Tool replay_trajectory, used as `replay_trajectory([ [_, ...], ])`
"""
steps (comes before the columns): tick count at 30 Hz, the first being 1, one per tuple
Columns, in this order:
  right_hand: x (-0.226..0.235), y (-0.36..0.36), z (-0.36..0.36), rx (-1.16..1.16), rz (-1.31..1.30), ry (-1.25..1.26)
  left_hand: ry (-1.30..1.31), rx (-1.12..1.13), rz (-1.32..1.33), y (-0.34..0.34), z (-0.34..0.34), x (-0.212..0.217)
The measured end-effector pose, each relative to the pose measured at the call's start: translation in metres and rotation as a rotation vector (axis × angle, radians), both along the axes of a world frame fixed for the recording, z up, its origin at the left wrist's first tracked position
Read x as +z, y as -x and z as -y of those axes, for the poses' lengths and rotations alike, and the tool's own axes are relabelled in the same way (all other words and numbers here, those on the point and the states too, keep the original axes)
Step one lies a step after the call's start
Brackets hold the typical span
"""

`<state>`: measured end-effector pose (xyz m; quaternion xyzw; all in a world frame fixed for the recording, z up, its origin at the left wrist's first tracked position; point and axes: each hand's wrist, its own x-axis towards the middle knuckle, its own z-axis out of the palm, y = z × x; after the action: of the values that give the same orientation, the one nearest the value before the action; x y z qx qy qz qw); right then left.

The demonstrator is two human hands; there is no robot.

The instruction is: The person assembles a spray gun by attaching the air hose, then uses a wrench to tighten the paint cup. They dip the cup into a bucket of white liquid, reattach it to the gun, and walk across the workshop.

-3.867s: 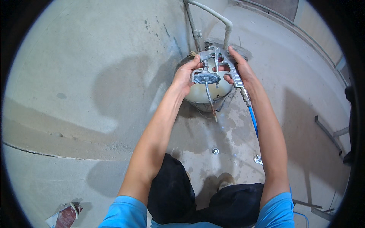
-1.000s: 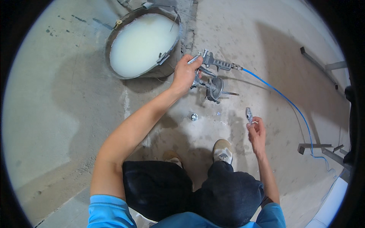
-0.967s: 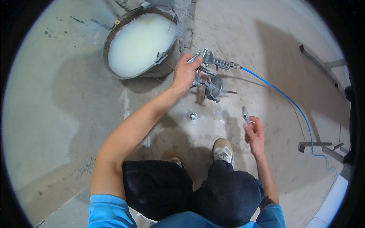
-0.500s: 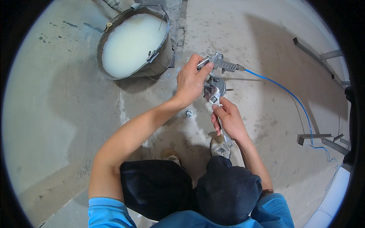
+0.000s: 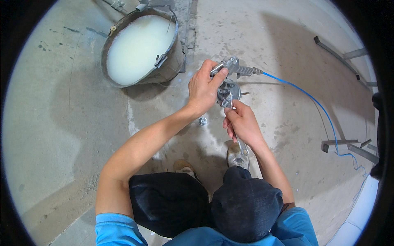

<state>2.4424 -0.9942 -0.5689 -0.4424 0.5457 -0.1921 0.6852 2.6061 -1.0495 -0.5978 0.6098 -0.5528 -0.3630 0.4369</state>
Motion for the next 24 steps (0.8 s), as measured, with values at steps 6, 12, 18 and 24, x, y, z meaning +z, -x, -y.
replay_trajectory([
  [6,-0.002,-0.002,0.001,0.021,-0.044,0.048,-0.039,0.042,-0.016,0.0,0.001,-0.005],
  [12,-0.016,-0.008,-0.004,-0.039,-0.141,0.164,-0.083,0.091,-0.21,0.002,0.004,-0.016],
  [18,-0.04,-0.015,-0.007,-0.071,-0.261,0.305,-0.096,0.154,-0.315,0.004,0.009,-0.027],
  [24,-0.05,-0.024,-0.013,-0.109,-0.34,0.525,-0.162,0.251,-0.395,0.003,0.018,-0.042],
])
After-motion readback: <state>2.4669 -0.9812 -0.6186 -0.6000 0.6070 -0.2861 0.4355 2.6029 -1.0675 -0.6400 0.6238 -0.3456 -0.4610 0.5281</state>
